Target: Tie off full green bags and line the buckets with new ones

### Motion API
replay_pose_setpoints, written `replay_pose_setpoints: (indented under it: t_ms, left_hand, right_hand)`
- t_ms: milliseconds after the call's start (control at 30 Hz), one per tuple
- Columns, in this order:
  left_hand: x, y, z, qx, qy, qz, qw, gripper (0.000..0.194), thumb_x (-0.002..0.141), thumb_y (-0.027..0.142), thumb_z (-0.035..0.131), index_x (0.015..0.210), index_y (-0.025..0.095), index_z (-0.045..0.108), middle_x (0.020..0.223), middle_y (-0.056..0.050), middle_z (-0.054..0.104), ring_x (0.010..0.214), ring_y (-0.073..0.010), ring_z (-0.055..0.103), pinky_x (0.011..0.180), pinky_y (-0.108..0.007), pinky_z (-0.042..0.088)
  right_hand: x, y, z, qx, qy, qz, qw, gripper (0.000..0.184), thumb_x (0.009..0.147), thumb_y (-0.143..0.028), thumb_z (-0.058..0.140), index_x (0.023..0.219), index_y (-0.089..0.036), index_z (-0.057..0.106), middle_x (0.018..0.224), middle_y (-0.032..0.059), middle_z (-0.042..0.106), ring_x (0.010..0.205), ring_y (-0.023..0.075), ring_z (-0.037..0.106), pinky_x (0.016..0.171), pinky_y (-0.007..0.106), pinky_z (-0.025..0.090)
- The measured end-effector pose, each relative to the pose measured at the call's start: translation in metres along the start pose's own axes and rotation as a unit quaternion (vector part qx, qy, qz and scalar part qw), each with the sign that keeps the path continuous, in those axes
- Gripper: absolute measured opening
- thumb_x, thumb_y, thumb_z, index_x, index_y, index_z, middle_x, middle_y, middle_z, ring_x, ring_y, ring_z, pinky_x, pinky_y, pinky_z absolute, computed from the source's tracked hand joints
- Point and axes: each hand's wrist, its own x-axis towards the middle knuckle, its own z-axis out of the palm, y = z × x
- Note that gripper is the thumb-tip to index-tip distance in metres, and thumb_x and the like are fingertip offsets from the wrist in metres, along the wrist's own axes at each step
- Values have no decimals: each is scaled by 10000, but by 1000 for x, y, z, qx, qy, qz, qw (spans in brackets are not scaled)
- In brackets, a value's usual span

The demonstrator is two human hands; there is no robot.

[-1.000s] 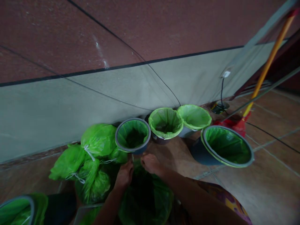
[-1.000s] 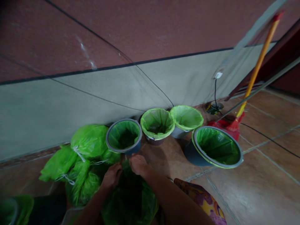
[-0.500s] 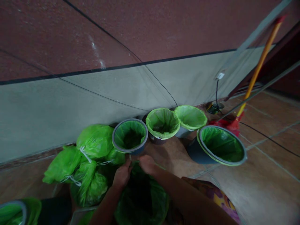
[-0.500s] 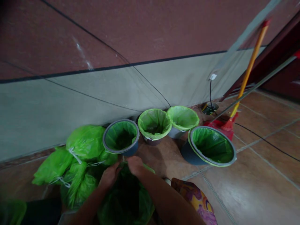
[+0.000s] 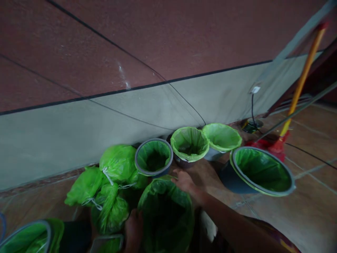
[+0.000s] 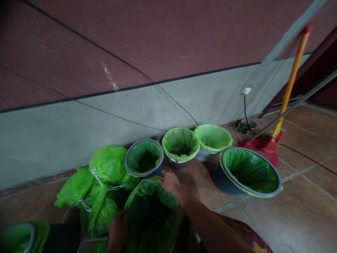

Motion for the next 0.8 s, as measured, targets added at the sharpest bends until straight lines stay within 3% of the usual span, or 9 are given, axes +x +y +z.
replay_pose_setpoints:
  t_ms: [167, 233, 333, 400, 500, 600, 667, 800]
  left_hand:
    - [-41, -3, 24, -45, 2, -72, 996, 363, 985, 333, 433, 1109, 83, 665, 1044, -231, 772, 1005, -326, 756, 841, -374, 571]
    - [-44, 2, 20, -62, 66, -53, 995, 491, 975, 400, 449, 1243, 15, 594, 1179, -280, 717, 1137, -350, 705, 929, -405, 555]
    - [-27, 18, -4, -59, 158, 23, 985, 535, 981, 381, 412, 1360, 16, 507, 1315, -278, 641, 1232, -340, 646, 1007, -417, 520]
    - [-8, 32, -24, -54, 147, 58, 986, 457, 970, 318, 440, 1348, 74, 525, 1331, -233, 645, 1245, -309, 638, 1015, -396, 510]
    - [16, 49, -42, -18, 76, 89, 993, 332, 913, 170, 504, 1228, 121, 598, 1242, -175, 700, 1189, -263, 662, 990, -336, 488]
    - [22, 52, -43, 15, 22, 102, 994, 230, 925, 115, 450, 1017, 180, 651, 1039, -104, 742, 1028, -211, 704, 872, -289, 474]
    - [20, 47, -40, 23, 19, 109, 994, 253, 950, 119, 409, 921, 202, 647, 964, -76, 733, 958, -188, 703, 821, -272, 455]
    - [14, 34, -37, 55, 10, 158, 986, 290, 989, 157, 375, 912, 202, 650, 1006, -72, 716, 963, -170, 678, 831, -257, 444]
  right_hand:
    - [-5, 15, -3, 9, -9, 7, 1000, 361, 942, -238, 576, 1270, -139, 690, 1231, 150, 735, 1148, 241, 684, 1007, 307, 471]
    - [-7, 13, -2, 5, -17, -4, 1000, 343, 954, -227, 545, 1246, -153, 709, 1192, 141, 750, 1132, 237, 692, 1000, 310, 480]
    - [-11, 6, -1, -10, -26, -24, 999, 342, 946, -217, 543, 1238, -176, 716, 1184, 124, 754, 1147, 242, 687, 1004, 313, 481]
    - [-14, 2, 0, -18, -28, -27, 999, 341, 920, -218, 581, 1230, -187, 719, 1190, 117, 751, 1141, 248, 688, 995, 314, 486]
    - [-17, 1, 6, -32, -37, -18, 999, 296, 890, -209, 611, 1148, -161, 748, 1123, 142, 763, 1099, 282, 697, 961, 339, 499]
    - [-19, 8, 13, -49, -41, -3, 998, 247, 891, -191, 585, 1051, -148, 768, 1081, 167, 764, 1056, 307, 700, 905, 352, 509]
    - [-19, 15, 17, -53, -33, -21, 998, 242, 891, -162, 560, 1012, -159, 770, 1058, 158, 764, 1030, 298, 698, 887, 342, 503]
    - [-18, 28, 20, -75, -26, -77, 994, 257, 879, -128, 534, 993, -159, 762, 1018, 145, 758, 1005, 285, 687, 889, 343, 484]
